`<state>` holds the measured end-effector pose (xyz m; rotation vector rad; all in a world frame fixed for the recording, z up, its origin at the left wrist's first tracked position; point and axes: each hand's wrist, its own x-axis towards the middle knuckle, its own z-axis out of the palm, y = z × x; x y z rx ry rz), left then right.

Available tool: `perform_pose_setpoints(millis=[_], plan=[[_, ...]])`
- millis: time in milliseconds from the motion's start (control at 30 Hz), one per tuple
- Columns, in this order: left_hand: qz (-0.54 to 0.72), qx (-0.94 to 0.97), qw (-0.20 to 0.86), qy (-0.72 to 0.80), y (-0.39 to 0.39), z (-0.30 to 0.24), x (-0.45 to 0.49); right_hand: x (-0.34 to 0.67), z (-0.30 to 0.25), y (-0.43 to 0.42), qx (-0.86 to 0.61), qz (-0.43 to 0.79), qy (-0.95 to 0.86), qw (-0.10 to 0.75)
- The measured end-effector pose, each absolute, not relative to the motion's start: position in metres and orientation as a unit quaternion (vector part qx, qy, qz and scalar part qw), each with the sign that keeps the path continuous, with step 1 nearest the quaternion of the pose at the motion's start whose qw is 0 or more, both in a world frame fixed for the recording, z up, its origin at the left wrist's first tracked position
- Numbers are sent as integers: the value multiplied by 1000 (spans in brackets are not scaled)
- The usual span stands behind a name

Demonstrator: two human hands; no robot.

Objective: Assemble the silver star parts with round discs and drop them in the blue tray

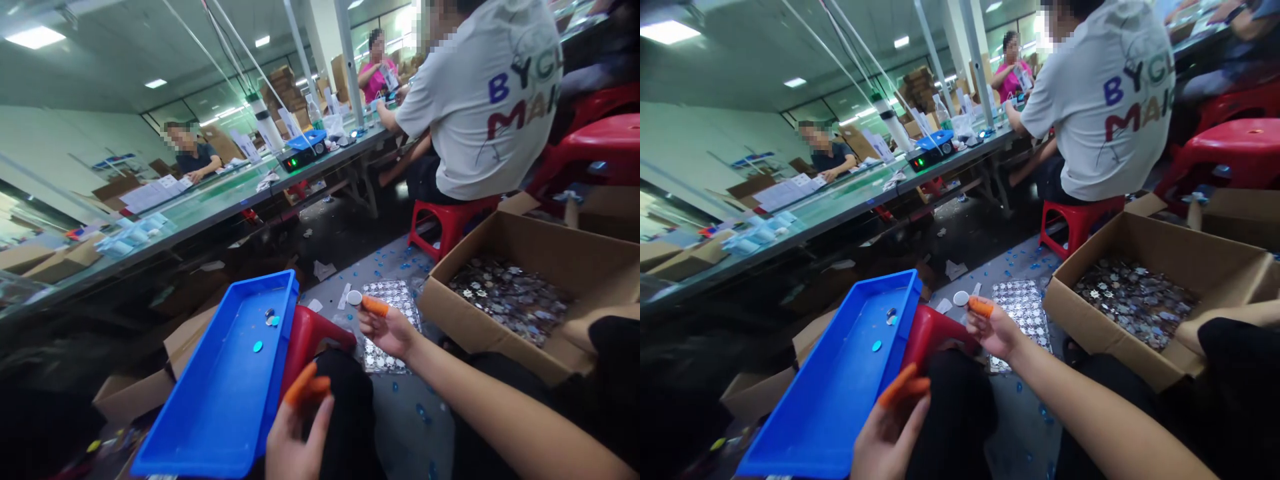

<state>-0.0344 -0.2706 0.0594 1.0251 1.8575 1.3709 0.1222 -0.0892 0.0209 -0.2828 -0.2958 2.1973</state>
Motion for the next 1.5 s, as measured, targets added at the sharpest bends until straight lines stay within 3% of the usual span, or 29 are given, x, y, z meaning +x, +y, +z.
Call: perform_pose_setpoints(millis=[200,500,767,1033,1300,1500], plan=[[657,338,400,543,-172,70,9,127,27,-98,-50,896,-187,400],[667,338,396,533,-161,73,15,127,31,-93,-64,911,-220,344],[574,415,514,484,-175,96,-17,143,25,-75,-18,891,-332,308],[436,479,598,472,-187,93,-46,159,35,-78,28,867,-456,198],[436,458,621,462,-186,92,-41,162,35,-77,27,811,-556,177],[498,428,592,467,-184,95,-29,156,32,-81,13,852,-474,221]])
